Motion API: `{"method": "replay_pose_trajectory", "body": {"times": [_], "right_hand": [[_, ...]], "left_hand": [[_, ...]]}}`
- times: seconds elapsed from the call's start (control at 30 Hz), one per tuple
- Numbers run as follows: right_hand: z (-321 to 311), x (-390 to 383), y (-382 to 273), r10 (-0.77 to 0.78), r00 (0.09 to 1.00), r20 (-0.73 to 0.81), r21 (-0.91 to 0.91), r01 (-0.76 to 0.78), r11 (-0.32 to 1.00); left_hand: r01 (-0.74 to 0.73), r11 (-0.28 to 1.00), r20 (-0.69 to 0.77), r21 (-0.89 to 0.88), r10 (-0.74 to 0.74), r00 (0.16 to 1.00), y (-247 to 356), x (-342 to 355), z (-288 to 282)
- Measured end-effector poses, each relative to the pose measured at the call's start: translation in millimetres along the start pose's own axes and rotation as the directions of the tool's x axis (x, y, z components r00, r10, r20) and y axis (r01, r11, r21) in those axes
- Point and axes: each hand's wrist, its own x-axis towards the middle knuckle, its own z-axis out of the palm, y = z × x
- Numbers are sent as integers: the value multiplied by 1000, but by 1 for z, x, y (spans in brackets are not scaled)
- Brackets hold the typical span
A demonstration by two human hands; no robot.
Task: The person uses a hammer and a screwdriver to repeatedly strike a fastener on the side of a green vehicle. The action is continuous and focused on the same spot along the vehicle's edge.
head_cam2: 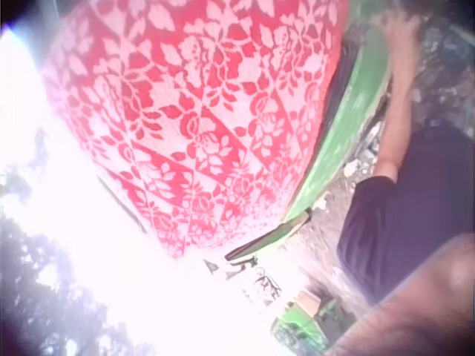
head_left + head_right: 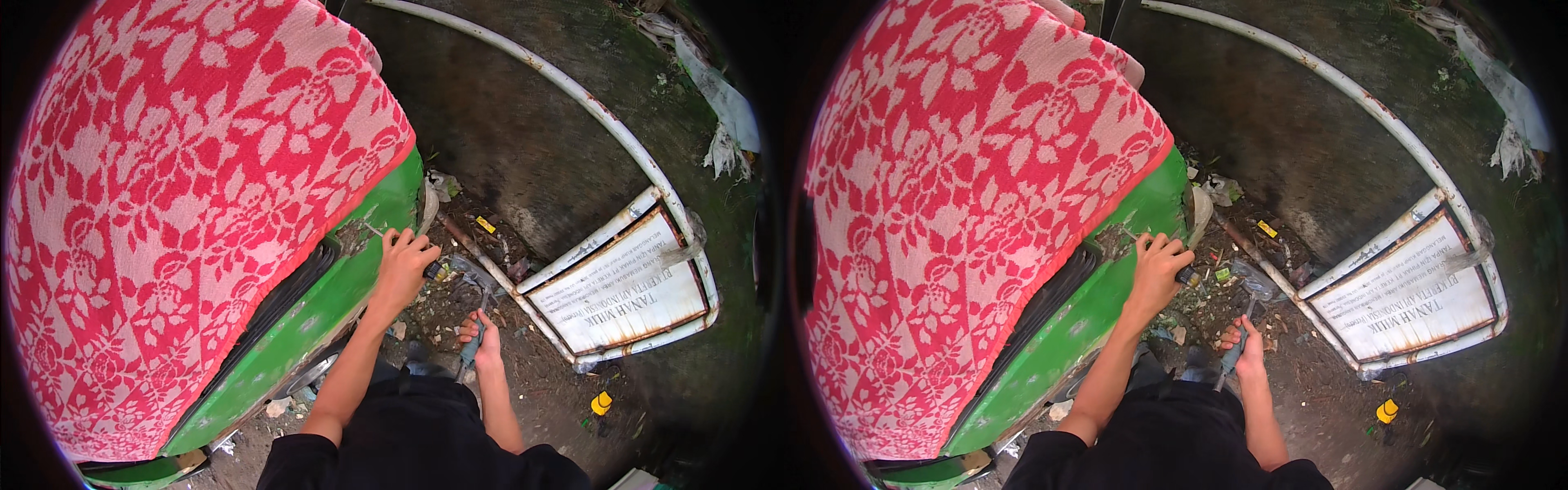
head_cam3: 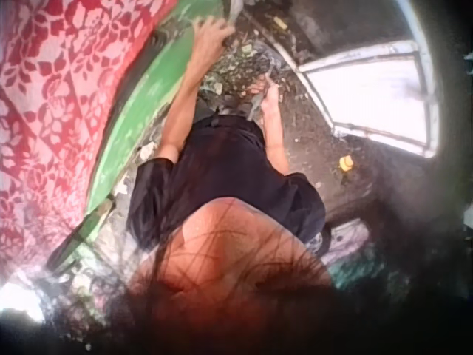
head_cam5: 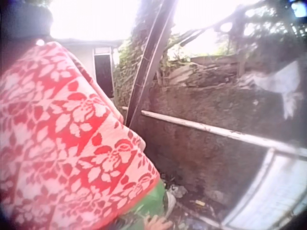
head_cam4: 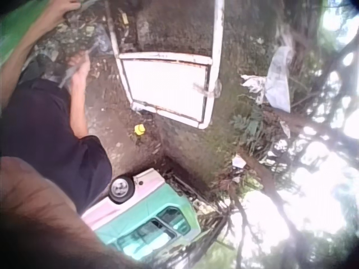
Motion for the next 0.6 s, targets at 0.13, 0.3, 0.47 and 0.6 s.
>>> {"method": "replay_pose_trajectory", "body": {"times": [0.13, 0.3, 0.47, 0.6], "right_hand": [[7, 3, -5, -15, 1000, 12, -15, 15, 1000], [14, 4, 2, -132, 990, 48, -133, 137, 982], [44, -10, 15, -246, 969, -40, -393, 211, 895], [46, -15, 16, -170, 983, 64, -438, 180, 881]], "left_hand": [[-45, 997, -50, -57, 42, 998, -1, 1, 7], [-30, 999, -115, -39, 26, 993, -10, -5, 6], [-64, 998, -68, -13, 63, 996, -10, -2, -2], [-93, 996, -91, -10, 91, 992, -10, 8, 0]]}}
